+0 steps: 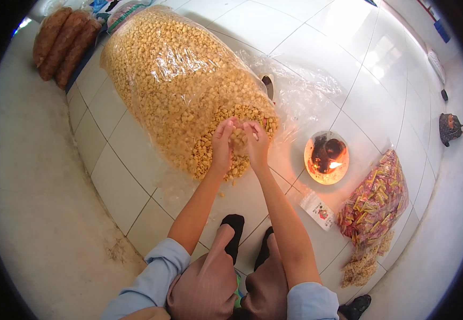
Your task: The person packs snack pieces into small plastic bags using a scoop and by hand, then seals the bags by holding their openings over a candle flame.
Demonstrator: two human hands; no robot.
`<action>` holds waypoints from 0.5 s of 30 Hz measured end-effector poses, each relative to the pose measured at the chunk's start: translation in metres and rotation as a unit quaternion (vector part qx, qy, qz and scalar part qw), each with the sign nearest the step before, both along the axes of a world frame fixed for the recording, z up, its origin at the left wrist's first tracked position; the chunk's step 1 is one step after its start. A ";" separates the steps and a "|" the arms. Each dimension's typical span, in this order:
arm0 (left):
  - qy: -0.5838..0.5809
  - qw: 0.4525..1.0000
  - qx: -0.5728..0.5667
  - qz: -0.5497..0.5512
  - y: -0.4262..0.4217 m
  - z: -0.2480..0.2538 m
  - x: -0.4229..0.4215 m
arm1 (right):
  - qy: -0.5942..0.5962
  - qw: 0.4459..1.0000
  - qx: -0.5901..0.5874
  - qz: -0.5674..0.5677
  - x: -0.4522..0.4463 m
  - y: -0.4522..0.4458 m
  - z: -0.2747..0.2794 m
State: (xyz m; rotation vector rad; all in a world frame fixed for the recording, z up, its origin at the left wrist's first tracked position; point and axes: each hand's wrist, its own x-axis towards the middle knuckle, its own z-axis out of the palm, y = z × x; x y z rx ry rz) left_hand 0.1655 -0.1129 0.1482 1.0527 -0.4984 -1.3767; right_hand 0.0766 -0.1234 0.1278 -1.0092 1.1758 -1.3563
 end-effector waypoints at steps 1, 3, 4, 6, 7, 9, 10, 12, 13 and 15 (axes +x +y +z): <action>0.000 1.000 0.001 0.000 -0.001 -0.005 0.001 | 0.000 1.000 0.001 0.000 0.000 0.000 0.001; -0.025 0.999 -0.028 0.013 -0.004 -0.011 0.003 | -0.033 0.999 -0.006 0.001 -0.001 0.000 0.003; -0.025 0.999 -0.028 0.013 -0.005 -0.012 0.003 | -0.033 0.999 -0.006 0.001 0.000 0.000 0.004; -0.128 0.991 -0.016 0.045 -0.007 -0.009 0.003 | -0.040 0.999 -0.003 0.002 0.000 0.000 0.005; -0.128 0.991 -0.016 0.045 -0.008 -0.005 0.004 | -0.040 0.999 -0.003 0.002 0.001 -0.001 0.005; -0.148 0.985 -0.062 0.059 -0.009 0.000 0.006 | -0.036 0.999 0.024 0.000 0.000 -0.002 0.005; -0.149 0.985 -0.063 0.058 -0.009 0.001 0.008 | -0.037 0.999 0.024 -0.001 -0.001 -0.003 0.006; -0.148 0.985 -0.085 0.021 -0.008 0.002 0.015 | -0.068 0.998 0.020 0.002 -0.003 -0.006 0.006; -0.148 0.985 -0.085 0.021 -0.007 0.002 0.019 | -0.068 0.997 0.019 0.002 -0.004 -0.007 0.005; -0.204 0.977 -0.061 -0.023 -0.006 0.003 0.024 | -0.021 1.000 0.000 0.013 -0.007 -0.008 0.006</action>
